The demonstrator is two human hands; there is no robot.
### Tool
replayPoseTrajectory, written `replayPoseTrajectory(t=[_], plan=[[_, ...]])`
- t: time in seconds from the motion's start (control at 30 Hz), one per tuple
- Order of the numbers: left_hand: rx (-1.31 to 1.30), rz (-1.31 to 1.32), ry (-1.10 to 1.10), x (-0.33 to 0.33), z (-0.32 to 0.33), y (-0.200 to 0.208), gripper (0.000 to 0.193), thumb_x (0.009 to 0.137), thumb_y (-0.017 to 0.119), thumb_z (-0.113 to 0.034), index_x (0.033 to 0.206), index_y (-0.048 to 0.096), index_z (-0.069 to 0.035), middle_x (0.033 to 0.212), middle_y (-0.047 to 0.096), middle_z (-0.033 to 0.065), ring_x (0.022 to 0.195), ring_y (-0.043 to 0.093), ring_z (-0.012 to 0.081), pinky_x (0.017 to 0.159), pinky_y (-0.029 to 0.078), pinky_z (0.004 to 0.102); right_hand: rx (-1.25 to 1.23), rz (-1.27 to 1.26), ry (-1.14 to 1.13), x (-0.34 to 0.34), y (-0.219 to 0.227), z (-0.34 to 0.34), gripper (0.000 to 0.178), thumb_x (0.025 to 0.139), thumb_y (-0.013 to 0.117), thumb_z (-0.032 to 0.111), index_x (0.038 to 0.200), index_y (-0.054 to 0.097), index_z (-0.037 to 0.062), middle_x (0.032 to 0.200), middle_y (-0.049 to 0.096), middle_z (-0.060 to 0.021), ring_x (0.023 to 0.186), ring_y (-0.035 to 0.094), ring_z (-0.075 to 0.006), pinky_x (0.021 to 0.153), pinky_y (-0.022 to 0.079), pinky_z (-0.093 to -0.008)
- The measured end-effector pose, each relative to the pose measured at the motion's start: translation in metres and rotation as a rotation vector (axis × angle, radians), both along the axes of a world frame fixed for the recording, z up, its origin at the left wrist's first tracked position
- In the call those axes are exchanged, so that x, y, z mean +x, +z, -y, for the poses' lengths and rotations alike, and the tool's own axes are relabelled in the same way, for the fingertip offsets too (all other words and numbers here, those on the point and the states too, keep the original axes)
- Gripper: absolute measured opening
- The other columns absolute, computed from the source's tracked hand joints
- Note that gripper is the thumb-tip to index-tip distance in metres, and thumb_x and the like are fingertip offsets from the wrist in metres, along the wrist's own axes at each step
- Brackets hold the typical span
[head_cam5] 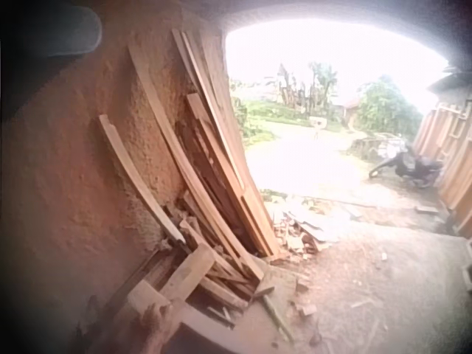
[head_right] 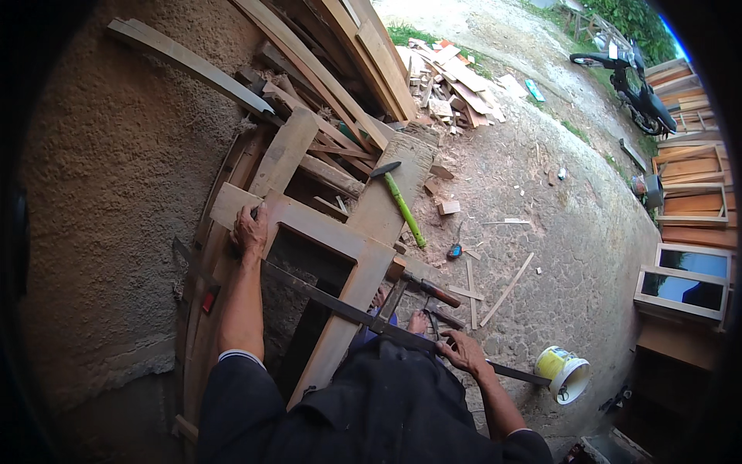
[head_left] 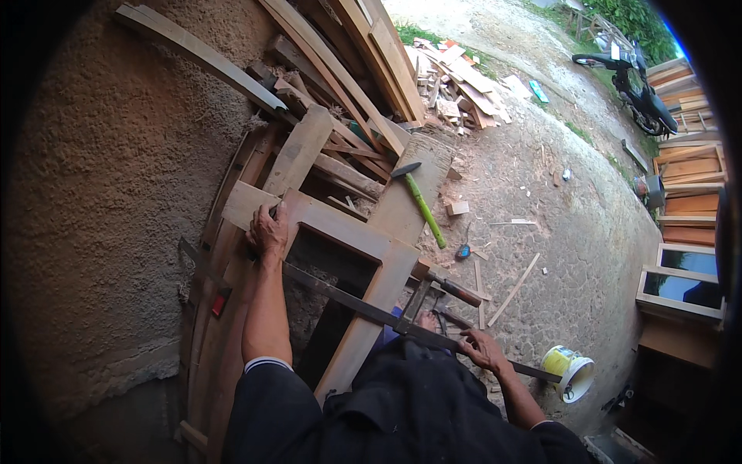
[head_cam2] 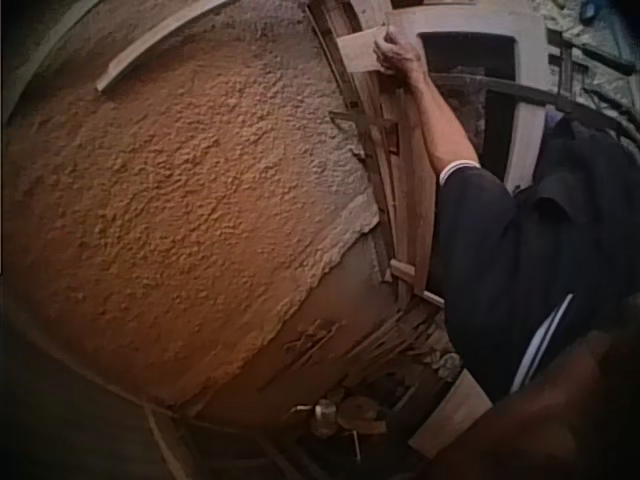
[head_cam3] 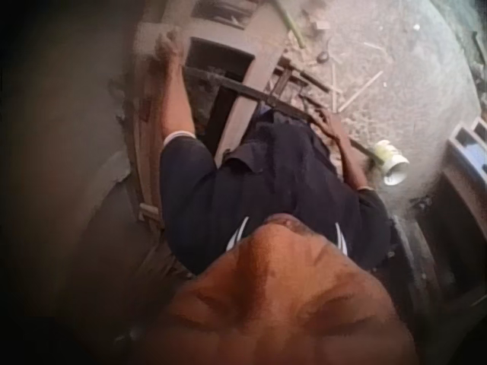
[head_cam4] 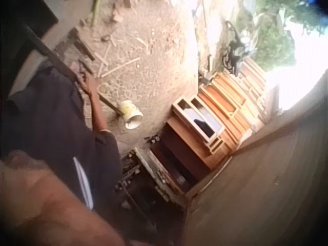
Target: The person sits on the ground and assembles a wooden frame by hammering nails into joints using a hammer. They adjust the frame and use a metal bar to align the pieces before continuing to hammer.
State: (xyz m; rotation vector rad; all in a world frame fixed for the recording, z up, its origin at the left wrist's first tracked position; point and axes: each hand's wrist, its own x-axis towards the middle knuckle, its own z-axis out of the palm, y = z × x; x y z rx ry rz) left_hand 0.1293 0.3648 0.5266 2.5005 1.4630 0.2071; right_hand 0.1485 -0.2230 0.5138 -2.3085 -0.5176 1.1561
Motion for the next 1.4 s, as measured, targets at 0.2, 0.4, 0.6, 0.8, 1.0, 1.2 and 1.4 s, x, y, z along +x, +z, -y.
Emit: replayPoseTrajectory(t=[0.2, 0.4, 0.6, 0.8, 1.0, 1.2, 1.4], plan=[[-0.136, 0.062, -0.054, 0.002, -0.023, 0.002, 0.06, 0.086, 0.065, -0.062, 0.117, 0.066, -0.011, 0.118, 0.068, 0.018, 0.111, 0.065, 0.0365, 0.093, 0.048, 0.0518, 0.081, -0.072, 0.147, 0.002, 0.018, -0.004, 0.052, 0.097, 0.056, 0.054, 0.082, 0.067, 0.0055, 0.066, 0.062, -0.019, 0.064, 0.064, -0.0373, 0.059, 0.046, -0.0489], [-0.246, 0.003, -0.135, 0.01, -0.035, 0.035, 0.068, 0.08, 0.075, -0.06, 0.113, 0.068, -0.001, 0.115, 0.069, 0.0235, 0.107, 0.067, 0.0377, 0.09, 0.052, 0.0434, 0.033, 0.271, 0.157, -0.009, 0.048, -0.001, 0.054, 0.094, 0.058, 0.058, 0.074, 0.061, 0.0078, 0.064, 0.06, -0.0176, 0.067, 0.064, -0.0409, 0.06, 0.05, -0.0501], [-0.198, 0.475, -0.172, 0.026, -0.064, 0.084, 0.067, 0.091, 0.066, -0.057, 0.122, 0.064, 0.002, 0.116, 0.069, 0.0224, 0.11, 0.066, 0.0383, 0.093, 0.052, 0.0445, 0.028, 0.334, 0.161, 0.048, 0.083, -0.033, 0.051, 0.094, 0.061, 0.052, 0.071, 0.059, 0.0058, 0.063, 0.058, -0.0187, 0.062, 0.06, -0.0412, 0.056, 0.044, -0.0493], [0.086, 0.721, -0.151, -0.026, -0.061, 0.107, 0.061, 0.099, 0.059, -0.048, 0.13, 0.059, 0.004, 0.131, 0.06, 0.0258, 0.124, 0.057, 0.0391, 0.104, 0.046, 0.0446, 0.162, 0.446, 0.134, 0.146, 0.066, -0.113, 0.049, 0.095, 0.061, 0.047, 0.074, 0.061, 0.0026, 0.065, 0.059, -0.0188, 0.061, 0.061, -0.0358, 0.057, 0.044, -0.0463], [0.082, 0.56, -0.075, -0.141, -0.001, 0.076, 0.052, 0.099, 0.06, -0.039, 0.131, 0.058, 0.002, 0.133, 0.059, 0.0221, 0.125, 0.055, 0.0393, 0.106, 0.043, 0.0464, 0.177, 0.525, 0.156, 0.21, 0.031, -0.184, 0.051, 0.096, 0.058, 0.051, 0.078, 0.066, 0.0037, 0.069, 0.063, -0.0208, 0.065, 0.063, -0.0388, 0.06, 0.046, -0.0482], [0.103, 0.477, 0.15, -0.261, 0.079, 0.04, 0.043, 0.099, 0.061, -0.031, 0.126, 0.06, 0.003, 0.129, 0.061, 0.0225, 0.122, 0.056, 0.0393, 0.102, 0.044, 0.0472, 0.08, 0.477, 0.206, 0.247, 0.0, -0.205, 0.055, 0.095, 0.056, 0.055, 0.079, 0.069, 0.0035, 0.07, 0.063, -0.0208, 0.067, 0.063, -0.0355, 0.062, 0.046, -0.0475], [0.126, 0.515, 0.299, -0.329, 0.153, 0.03, 0.035, 0.1, 0.06, -0.022, 0.122, 0.061, 0.004, 0.125, 0.061, 0.0248, 0.117, 0.057, 0.0413, 0.101, 0.045, 0.0482, 0.195, 0.462, 0.115, 0.27, -0.032, -0.206, 0.045, 0.091, 0.07, 0.051, 0.096, 0.065, 0.0066, 0.085, 0.071, -0.0178, 0.081, 0.07, -0.034, 0.071, 0.053, -0.0428]])
